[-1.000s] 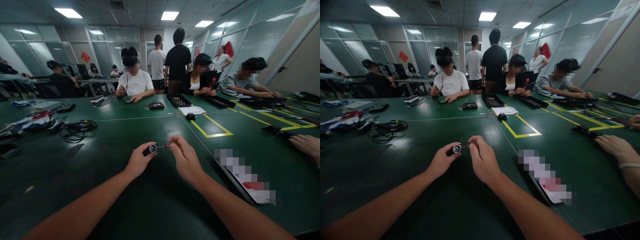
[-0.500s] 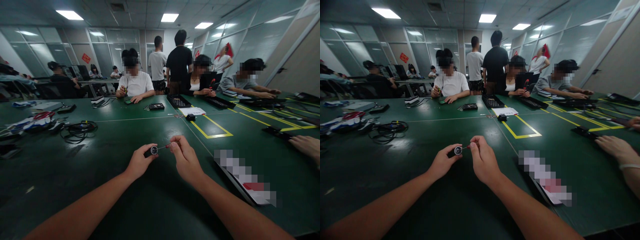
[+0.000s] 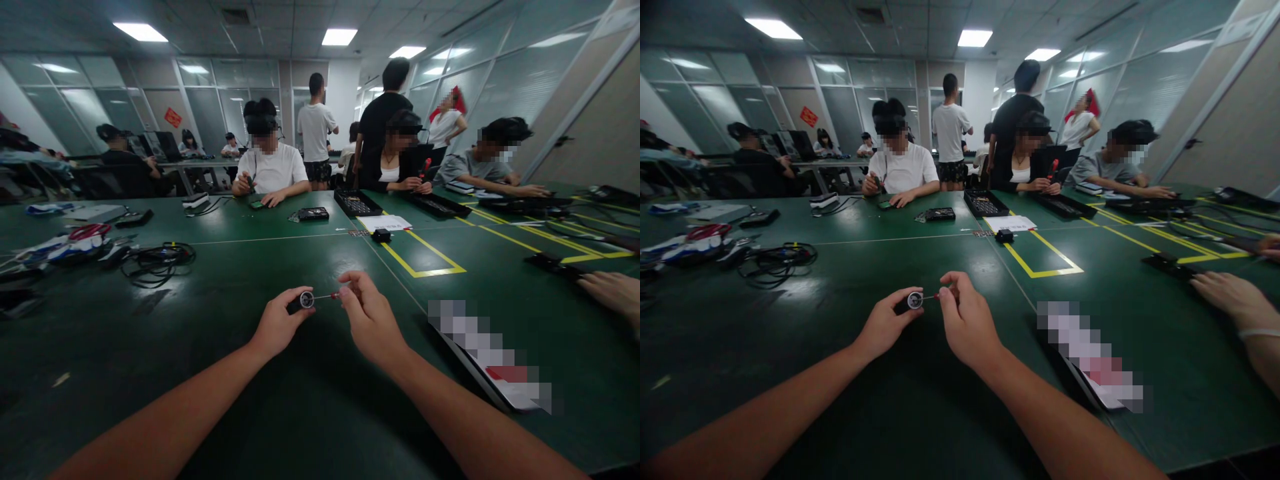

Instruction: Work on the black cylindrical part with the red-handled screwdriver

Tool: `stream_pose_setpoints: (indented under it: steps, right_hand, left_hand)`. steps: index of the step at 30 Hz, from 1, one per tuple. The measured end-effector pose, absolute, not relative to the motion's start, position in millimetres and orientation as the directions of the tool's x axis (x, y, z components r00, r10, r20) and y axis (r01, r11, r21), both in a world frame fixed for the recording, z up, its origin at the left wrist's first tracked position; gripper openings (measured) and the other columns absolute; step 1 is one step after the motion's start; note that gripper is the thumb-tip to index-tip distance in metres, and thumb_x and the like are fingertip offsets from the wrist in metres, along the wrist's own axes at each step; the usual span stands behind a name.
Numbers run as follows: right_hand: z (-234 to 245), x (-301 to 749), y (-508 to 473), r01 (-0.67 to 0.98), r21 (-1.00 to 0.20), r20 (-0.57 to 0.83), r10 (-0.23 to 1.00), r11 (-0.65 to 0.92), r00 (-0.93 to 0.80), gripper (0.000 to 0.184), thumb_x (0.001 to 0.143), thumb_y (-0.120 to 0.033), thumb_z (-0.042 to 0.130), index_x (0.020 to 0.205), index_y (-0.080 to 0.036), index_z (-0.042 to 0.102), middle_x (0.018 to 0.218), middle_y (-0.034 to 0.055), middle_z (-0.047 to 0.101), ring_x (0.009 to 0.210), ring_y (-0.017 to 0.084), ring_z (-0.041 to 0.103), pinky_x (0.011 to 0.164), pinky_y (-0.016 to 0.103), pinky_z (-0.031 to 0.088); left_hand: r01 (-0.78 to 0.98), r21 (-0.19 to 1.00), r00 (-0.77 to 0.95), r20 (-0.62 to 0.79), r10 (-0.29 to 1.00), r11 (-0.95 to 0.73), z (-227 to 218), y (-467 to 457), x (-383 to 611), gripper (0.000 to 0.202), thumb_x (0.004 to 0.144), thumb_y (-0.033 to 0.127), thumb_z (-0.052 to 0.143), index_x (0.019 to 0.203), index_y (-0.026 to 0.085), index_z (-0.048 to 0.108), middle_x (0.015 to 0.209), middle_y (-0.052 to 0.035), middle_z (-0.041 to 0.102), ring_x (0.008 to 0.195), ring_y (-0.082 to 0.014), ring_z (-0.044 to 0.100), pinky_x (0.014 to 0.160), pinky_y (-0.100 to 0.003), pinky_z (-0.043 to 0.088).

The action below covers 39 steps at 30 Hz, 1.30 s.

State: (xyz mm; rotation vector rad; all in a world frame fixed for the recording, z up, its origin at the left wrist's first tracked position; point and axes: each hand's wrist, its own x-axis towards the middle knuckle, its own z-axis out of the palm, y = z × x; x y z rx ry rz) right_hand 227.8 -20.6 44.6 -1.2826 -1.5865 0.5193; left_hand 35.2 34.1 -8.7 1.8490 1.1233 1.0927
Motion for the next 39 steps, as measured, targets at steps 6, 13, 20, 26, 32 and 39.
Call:
stream_pose_setpoints:
  steps: [6, 13, 20, 26, 32, 39]
  right_hand:
    - [47.4, 229.0, -20.4, 0.486, -0.800, 0.430, 0.902, 0.353, 0.052, 0.033, 0.105, -0.044, 0.040, 0.089, -0.023, 0.060, 0.068, -0.0012, 0.060, 0.062, 0.017, 0.058, 0.058, 0.030, 0.039]
    - [42.8, 229.0, -19.1, 0.477, -0.808, 0.424, 0.903, 0.345, 0.065, 0.024, 0.102, -0.039, 0.046, 0.111, -0.023, 0.061, 0.079, 0.0017, 0.070, 0.067, 0.019, 0.065, 0.060, 0.031, 0.044]
    - [42.3, 227.6, -19.8, 0.422, -0.807, 0.483, 0.873, 0.414, 0.065, 0.019, 0.103, -0.037, 0.047, 0.104, -0.023, 0.059, 0.092, 0.0042, 0.071, 0.082, 0.020, 0.068, 0.073, 0.033, 0.049]
    - [47.6, 227.9, -21.9, 0.522, -0.769, 0.476, 0.876, 0.370, 0.080, 0.031, 0.103, -0.044, 0.047, 0.091, -0.022, 0.065, 0.066, -0.0017, 0.062, 0.055, 0.015, 0.054, 0.053, 0.029, 0.037]
    - [44.3, 229.1, -20.0, 0.486, -0.784, 0.479, 0.875, 0.386, 0.076, 0.024, 0.103, -0.036, 0.044, 0.111, -0.021, 0.061, 0.089, 0.0043, 0.072, 0.073, 0.019, 0.065, 0.066, 0.032, 0.046]
    - [37.5, 225.9, -14.6, 0.427, -0.831, 0.437, 0.893, 0.355, 0.108, 0.026, 0.104, -0.042, 0.041, 0.101, -0.023, 0.059, 0.081, 0.0029, 0.068, 0.075, 0.020, 0.064, 0.070, 0.034, 0.048]
  left_hand:
    - [0.320, 0.853, 0.304, 0.320, 0.898, -0.412, -8.8, 33.8, 37.0, 0.039, 0.083, 0.019, 0.076, 0.122, 0.025, 0.072, 0.121, -0.0045, 0.073, 0.115, -0.0233, 0.066, 0.105, -0.041, 0.048]
    - [0.315, 0.858, 0.306, 0.313, 0.899, -0.406, -7.2, 32.2, 35.9, 0.038, 0.084, 0.019, 0.076, 0.121, 0.024, 0.072, 0.120, -0.0043, 0.073, 0.114, -0.0228, 0.067, 0.104, -0.040, 0.049]
    - [0.323, 0.849, 0.323, 0.316, 0.892, -0.418, -7.0, 32.8, 37.3, 0.038, 0.083, 0.017, 0.076, 0.120, 0.024, 0.073, 0.119, -0.0043, 0.074, 0.114, -0.0230, 0.066, 0.104, -0.040, 0.048]
    - [0.336, 0.835, 0.335, 0.327, 0.884, -0.436, -7.0, 31.5, 37.6, 0.038, 0.083, 0.018, 0.076, 0.120, 0.026, 0.072, 0.117, -0.0043, 0.074, 0.112, -0.0235, 0.067, 0.103, -0.041, 0.049]
    - [0.349, 0.839, 0.309, 0.317, 0.896, -0.417, -4.2, 31.5, 37.4, 0.038, 0.082, 0.018, 0.076, 0.119, 0.024, 0.073, 0.120, -0.0053, 0.074, 0.116, -0.0241, 0.067, 0.104, -0.041, 0.049]
    - [0.413, 0.811, 0.270, 0.326, 0.906, -0.415, -2.5, 29.9, 39.9, 0.036, 0.084, 0.017, 0.074, 0.119, 0.023, 0.072, 0.118, -0.0061, 0.074, 0.112, -0.0247, 0.068, 0.103, -0.042, 0.051]
